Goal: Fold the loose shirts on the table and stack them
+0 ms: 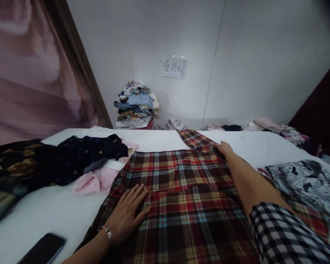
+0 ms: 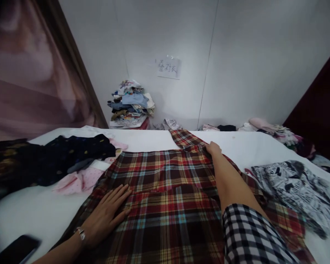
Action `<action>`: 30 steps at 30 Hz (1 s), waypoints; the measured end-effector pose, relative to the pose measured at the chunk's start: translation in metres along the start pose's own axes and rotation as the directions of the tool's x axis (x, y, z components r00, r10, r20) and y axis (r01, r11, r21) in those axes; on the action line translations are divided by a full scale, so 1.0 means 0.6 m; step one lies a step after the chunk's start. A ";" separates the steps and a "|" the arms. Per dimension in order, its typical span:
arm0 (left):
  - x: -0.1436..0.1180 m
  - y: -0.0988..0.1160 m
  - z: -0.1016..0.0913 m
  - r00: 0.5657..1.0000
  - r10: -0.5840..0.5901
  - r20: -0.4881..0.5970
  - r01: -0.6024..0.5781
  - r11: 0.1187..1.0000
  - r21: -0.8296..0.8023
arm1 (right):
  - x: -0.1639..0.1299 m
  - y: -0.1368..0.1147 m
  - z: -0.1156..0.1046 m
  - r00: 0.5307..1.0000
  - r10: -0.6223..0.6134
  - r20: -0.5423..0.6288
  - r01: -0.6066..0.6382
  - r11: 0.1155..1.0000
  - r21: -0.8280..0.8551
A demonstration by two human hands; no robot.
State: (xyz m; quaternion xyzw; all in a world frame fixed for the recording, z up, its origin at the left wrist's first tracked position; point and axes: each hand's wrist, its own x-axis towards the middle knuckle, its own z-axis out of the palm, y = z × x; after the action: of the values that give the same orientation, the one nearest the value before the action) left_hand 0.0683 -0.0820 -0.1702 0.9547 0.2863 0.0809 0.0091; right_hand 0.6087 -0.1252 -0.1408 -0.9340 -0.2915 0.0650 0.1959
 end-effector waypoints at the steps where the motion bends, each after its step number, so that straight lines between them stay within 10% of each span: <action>1: -0.001 0.000 0.001 1.000 0.002 -0.007 -0.002 1.000 0.000 | 0.001 -0.005 0.003 1.000 0.006 0.004 -0.006 1.000 0.007; 8: 0.002 -0.001 0.004 1.000 -0.010 0.005 0.010 1.000 -0.025 | -0.025 -0.061 -0.041 0.990 -0.141 -0.018 0.142 0.968 0.206; 12: 0.010 0.010 -0.008 0.999 -0.030 0.043 0.033 0.998 -0.054 | -0.133 -0.067 -0.120 0.926 -0.361 -0.111 0.351 0.715 0.604; 14: 0.014 0.016 -0.014 0.997 -0.042 0.058 0.046 0.997 -0.069 | -0.224 -0.044 -0.153 0.866 -0.497 -0.047 0.373 0.582 0.722; 19: 0.020 0.025 -0.020 0.995 -0.060 0.075 0.066 0.994 -0.084 | -0.425 0.053 -0.163 0.527 -0.646 0.553 0.242 0.737 0.631; 21: 0.022 0.026 -0.021 0.995 -0.063 0.080 0.070 0.994 -0.082 | -0.453 0.077 -0.144 0.583 -0.559 0.589 0.163 0.791 0.589; 25: 0.025 0.030 -0.024 0.994 -0.071 0.086 0.078 0.993 -0.087 | -0.430 0.069 -0.108 0.898 -0.176 0.402 -0.043 0.876 0.480; 30: 0.022 0.034 -0.026 0.992 -0.073 0.105 0.083 0.992 -0.096 | -0.379 0.010 -0.080 0.942 -0.034 0.335 -0.107 0.913 0.394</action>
State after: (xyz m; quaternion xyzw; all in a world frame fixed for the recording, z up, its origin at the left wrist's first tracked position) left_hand 0.0877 -0.0926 -0.1516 0.9440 0.3180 0.0460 0.0747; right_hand 0.4366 -0.2751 -0.0979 -0.8533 -0.2827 0.2855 0.3324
